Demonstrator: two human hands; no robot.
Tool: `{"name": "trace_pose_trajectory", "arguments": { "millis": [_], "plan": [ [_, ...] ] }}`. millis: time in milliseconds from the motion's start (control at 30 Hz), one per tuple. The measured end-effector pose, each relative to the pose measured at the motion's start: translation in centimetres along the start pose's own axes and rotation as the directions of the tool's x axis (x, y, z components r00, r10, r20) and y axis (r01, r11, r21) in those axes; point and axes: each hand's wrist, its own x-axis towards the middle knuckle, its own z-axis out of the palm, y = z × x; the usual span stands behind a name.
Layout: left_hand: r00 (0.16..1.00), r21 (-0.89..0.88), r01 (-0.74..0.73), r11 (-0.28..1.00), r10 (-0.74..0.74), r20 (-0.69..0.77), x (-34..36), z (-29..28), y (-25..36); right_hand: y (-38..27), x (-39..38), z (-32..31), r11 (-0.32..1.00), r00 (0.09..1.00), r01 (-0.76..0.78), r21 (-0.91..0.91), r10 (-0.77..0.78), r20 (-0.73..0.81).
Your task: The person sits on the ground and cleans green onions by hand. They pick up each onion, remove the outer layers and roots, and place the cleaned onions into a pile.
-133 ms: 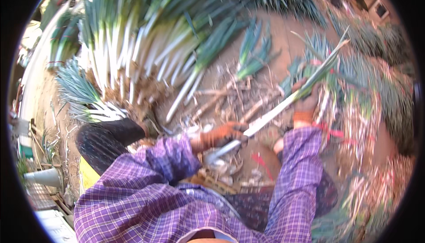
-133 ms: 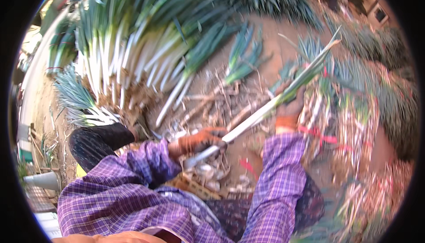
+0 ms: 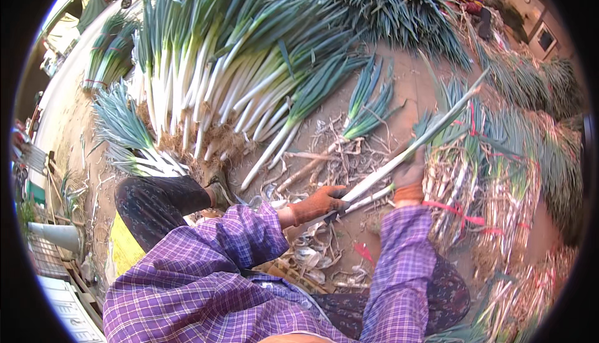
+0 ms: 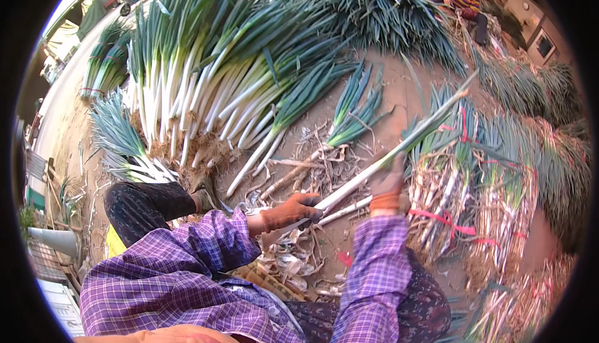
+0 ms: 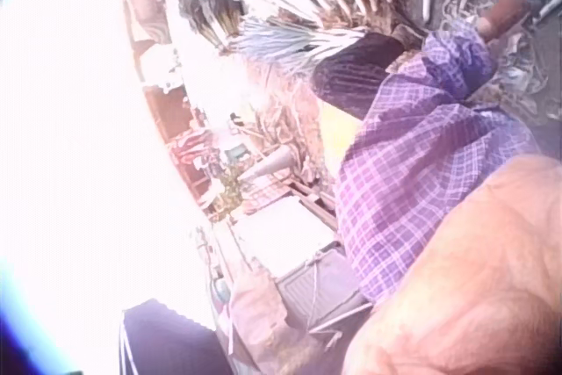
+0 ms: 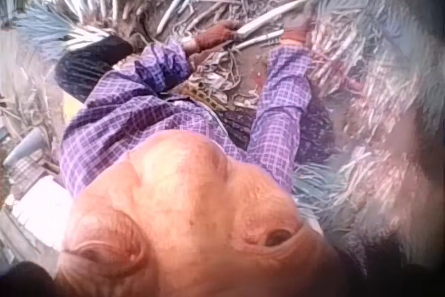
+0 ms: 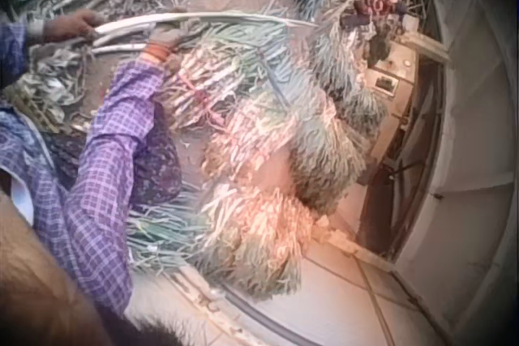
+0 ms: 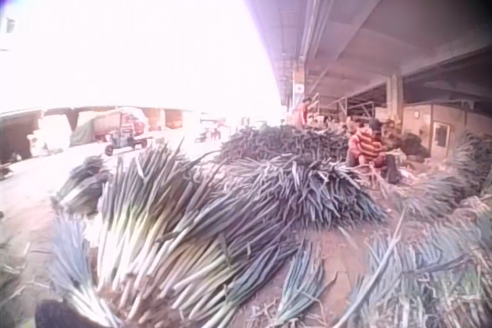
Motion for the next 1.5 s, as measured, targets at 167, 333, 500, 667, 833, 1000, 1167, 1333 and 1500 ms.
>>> {"name": "trace_pose_trajectory", "arguments": {
  "millis": [167,333,500,667,833,1000,1167,1333,1500],
  "plan": [
    [0.987,0.782,0.039,0.622,0.096,-0.126,3.5,1.4,-3.5,12.9,-4.7,-7.7,0.917,0.844,-0.276,-0.288,0.087,-0.53],
    [0.998,0.582,-0.037,0.812,0.059,-0.019,0.8,1.6,-5.0,11.1,-5.9,-4.3,0.909,0.851,-0.37,-0.194,0.247,-0.463],
    [0.996,0.372,-0.061,0.926,0.032,0.085,0.5,0.3,-3.6,8.2,-2.8,0.6,0.96,0.885,-0.241,-0.142,0.157,-0.437],
    [0.99,0.246,0.089,0.965,-0.06,-0.124,-6.8,2.2,-3.5,6.5,1.1,-4.6,0.958,0.873,-0.2,-0.206,0.079,-0.48],
    [0.985,-0.082,0.154,0.985,-0.16,-0.07,-8.8,1.0,-0.4,7.2,2.2,-7.8,0.868,0.914,-0.181,-0.462,-0.024,-0.405],
    [0.98,0.007,0.191,0.982,-0.191,0.056,-16.4,1.9,-1.1,0.9,5.4,-11.0,0.901,0.8,-0.058,-0.429,-0.215,-0.56],
    [0.874,0.396,0.437,0.808,-0.277,-0.399,-11.8,-6.7,-10.3,3.9,3.6,-4.2,0.858,0.865,-0.135,-0.496,-0.142,-0.482],
    [0.847,0.881,0.288,0.374,0.33,-0.417,-8.1,-5.1,-6.9,10.1,-2.5,-0.5,0.939,0.856,-0.167,-0.301,-0.013,-0.516],
    [0.933,0.022,0.323,0.946,-0.314,-0.177,-4.3,-1.5,-5.5,15.4,-7.1,-2.6,0.992,0.902,-0.122,0.0,0.111,-0.418]
  ]
}}
